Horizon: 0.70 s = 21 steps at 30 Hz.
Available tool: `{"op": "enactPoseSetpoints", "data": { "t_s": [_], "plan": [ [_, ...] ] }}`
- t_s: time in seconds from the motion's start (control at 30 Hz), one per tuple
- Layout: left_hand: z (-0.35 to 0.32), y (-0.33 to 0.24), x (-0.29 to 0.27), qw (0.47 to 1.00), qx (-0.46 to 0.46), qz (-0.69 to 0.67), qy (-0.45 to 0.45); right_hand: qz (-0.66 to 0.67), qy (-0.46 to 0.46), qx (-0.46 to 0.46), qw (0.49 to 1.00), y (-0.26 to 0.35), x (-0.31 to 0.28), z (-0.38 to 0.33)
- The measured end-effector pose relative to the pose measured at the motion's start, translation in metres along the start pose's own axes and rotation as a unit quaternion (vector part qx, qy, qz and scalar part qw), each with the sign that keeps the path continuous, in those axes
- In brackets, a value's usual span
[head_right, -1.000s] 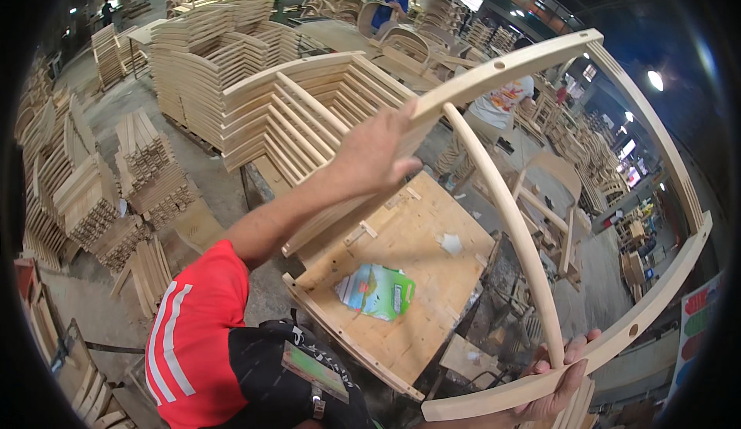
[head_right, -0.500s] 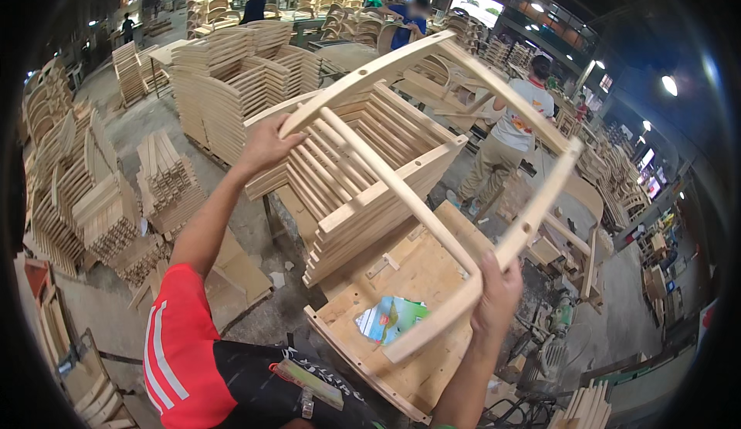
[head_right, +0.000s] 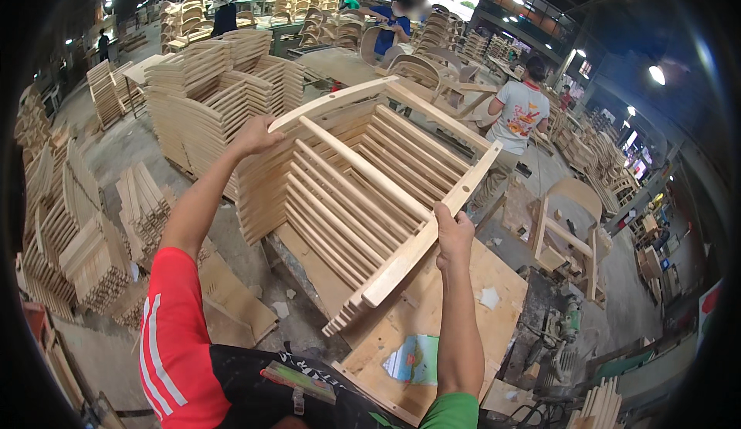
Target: The person assembles wooden chair frames by inserting dowels into pre-drilled holes and securing them with a pneumatic nail gun. They repeatedly pick up frames, align parts, fasten joints, and stack completed units in a workshop.
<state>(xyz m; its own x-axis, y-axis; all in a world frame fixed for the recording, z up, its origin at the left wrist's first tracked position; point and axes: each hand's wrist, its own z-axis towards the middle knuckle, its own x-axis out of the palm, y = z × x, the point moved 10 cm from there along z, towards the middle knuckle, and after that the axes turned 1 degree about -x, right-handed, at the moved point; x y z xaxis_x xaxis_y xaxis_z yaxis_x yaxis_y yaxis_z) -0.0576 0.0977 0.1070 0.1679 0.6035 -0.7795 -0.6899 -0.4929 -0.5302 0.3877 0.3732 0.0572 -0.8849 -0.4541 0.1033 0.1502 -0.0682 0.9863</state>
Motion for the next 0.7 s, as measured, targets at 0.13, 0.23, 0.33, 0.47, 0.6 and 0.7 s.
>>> {"op": "enactPoseSetpoints", "data": {
  "t_s": [0.13, 0.23, 0.33, 0.47, 0.6, 0.7],
  "plan": [
    [0.016, 0.0, 0.034, 0.999, -0.008, 0.03, 0.039, -0.063, -0.04, 0.032, 0.997, -0.02, -0.004, 0.007],
    [0.018, 0.005, 0.032, 0.998, -0.027, 0.035, 0.042, -0.08, -0.05, 0.04, 0.995, -0.02, -0.003, 0.002],
    [0.015, 0.015, 0.026, 0.997, -0.041, 0.047, 0.046, -0.11, -0.062, 0.014, 0.992, -0.015, 0.004, -0.001],
    [0.017, 0.007, 0.033, 0.996, -0.037, 0.075, 0.029, -0.167, -0.106, -0.028, 0.98, -0.004, -0.011, -0.005],
    [0.018, 0.021, 0.032, 0.997, 0.016, 0.081, -0.008, -0.286, -0.127, -0.061, 0.948, 0.005, -0.008, 0.001],
    [0.024, 0.02, 0.042, 0.997, 0.016, 0.076, 0.013, -0.394, -0.129, -0.021, 0.91, 0.009, -0.01, -0.001]
  ]
}}
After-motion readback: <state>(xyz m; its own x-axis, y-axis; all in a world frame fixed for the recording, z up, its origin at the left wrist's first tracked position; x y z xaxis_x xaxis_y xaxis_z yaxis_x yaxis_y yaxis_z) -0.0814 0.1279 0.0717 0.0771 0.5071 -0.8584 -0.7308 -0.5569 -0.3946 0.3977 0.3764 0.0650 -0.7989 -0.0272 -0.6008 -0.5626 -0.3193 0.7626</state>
